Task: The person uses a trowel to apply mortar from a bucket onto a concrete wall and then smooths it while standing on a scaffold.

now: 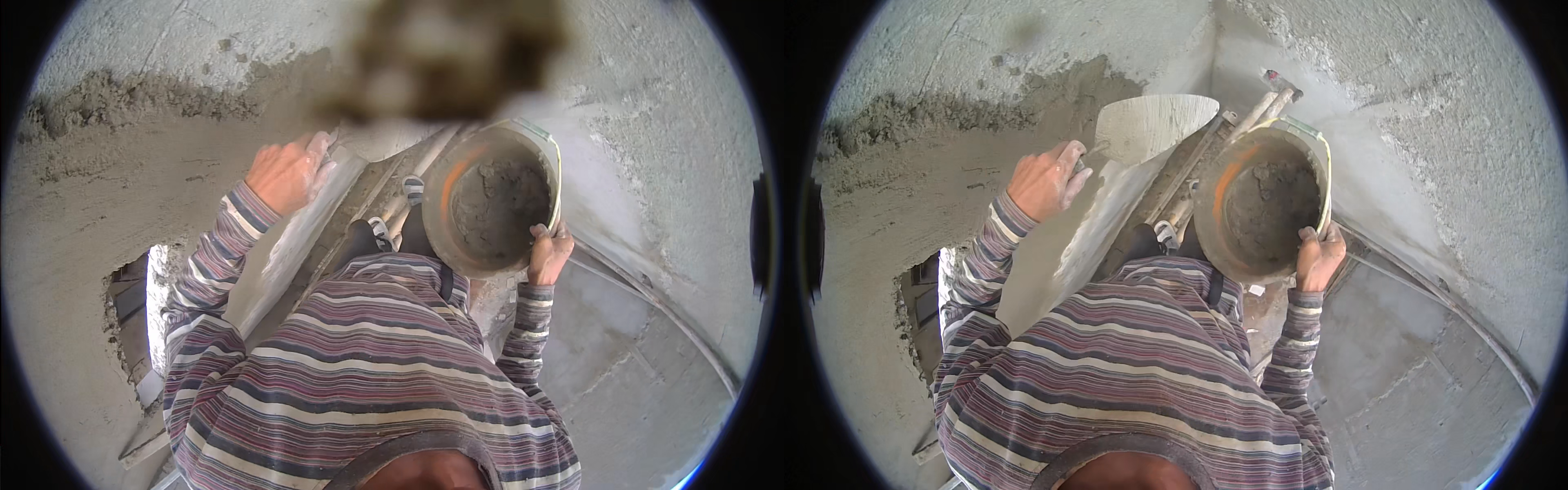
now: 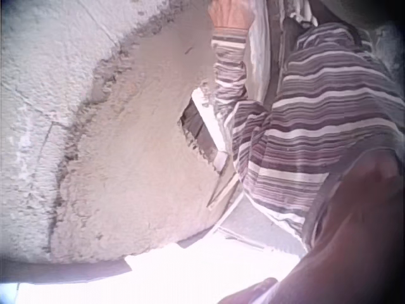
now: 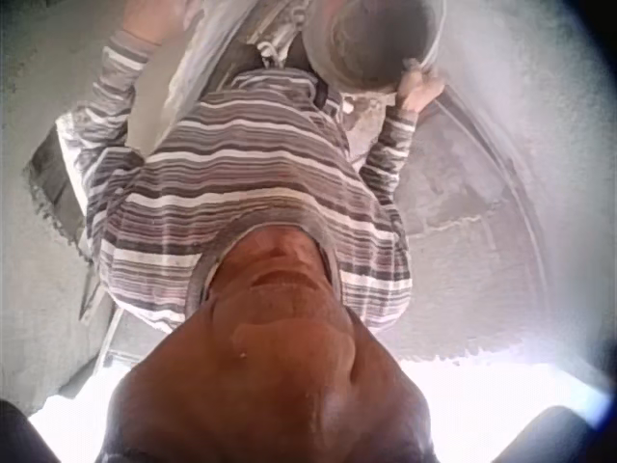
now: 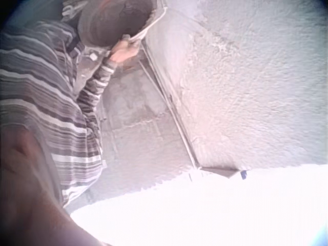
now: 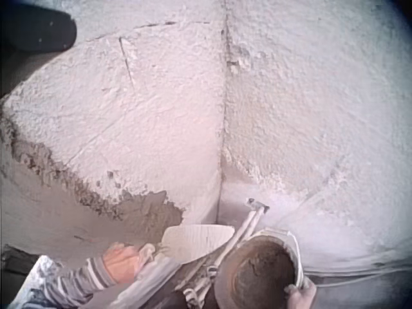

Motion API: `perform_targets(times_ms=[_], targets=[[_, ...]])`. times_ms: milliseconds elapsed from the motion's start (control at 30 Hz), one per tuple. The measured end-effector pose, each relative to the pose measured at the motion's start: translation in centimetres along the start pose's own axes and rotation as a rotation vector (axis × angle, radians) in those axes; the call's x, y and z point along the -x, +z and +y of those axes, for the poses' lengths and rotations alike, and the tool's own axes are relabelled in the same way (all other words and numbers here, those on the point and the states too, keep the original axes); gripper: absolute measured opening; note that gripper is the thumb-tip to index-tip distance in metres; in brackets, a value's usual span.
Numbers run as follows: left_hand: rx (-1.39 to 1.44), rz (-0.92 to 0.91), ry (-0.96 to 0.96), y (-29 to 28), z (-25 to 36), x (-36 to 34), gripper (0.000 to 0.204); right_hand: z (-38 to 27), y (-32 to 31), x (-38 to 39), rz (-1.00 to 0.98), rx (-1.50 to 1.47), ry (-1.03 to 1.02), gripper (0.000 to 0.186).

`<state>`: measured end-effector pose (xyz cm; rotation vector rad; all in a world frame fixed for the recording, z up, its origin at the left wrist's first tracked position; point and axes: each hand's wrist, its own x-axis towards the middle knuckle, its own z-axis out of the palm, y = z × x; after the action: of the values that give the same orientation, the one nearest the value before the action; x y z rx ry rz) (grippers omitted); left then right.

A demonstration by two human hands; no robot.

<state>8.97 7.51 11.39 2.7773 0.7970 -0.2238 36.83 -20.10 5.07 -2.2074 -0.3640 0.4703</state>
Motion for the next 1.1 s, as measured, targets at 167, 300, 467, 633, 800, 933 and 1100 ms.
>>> perform_targets(times_ms=[167, 300, 467, 633, 800, 933, 1100], targets=[[-0.302, -0.042, 0.185, 9.2, 6.0, -5.3, 0.021, -1.3, 1.5, 0.7, 0.076, 0.101, -0.175, 0.011], [-0.171, -0.302, 0.125, 11.9, 5.1, -6.2, 0.024, -4.8, 4.4, 2.6, 0.066, -0.003, -0.198, 0.02], [0.221, -0.279, 0.029, 18.5, 5.9, -0.5, 0.035, -5.5, 7.1, 3.9, -0.086, -0.024, -0.302, 0.023], [0.453, -0.31, -0.034, 18.8, 7.4, 0.7, 0.032, -3.7, 6.0, 4.2, -0.072, 0.051, -0.297, 0.021], [0.468, -0.268, -0.006, 16.2, 7.6, 1.7, 0.031, -2.2, 6.4, 5.2, -0.042, -0.052, -0.174, 0.008], [0.443, -0.286, 0.067, 11.9, 6.1, 4.1, 0.031, 0.1, 5.1, 5.8, -0.007, -0.277, -0.095, 0.008], [0.905, -0.224, 0.374, 11.8, 3.9, 4.2, 0.026, 1.0, 2.8, 6.5, 0.072, -0.269, 0.029, 0.008]])
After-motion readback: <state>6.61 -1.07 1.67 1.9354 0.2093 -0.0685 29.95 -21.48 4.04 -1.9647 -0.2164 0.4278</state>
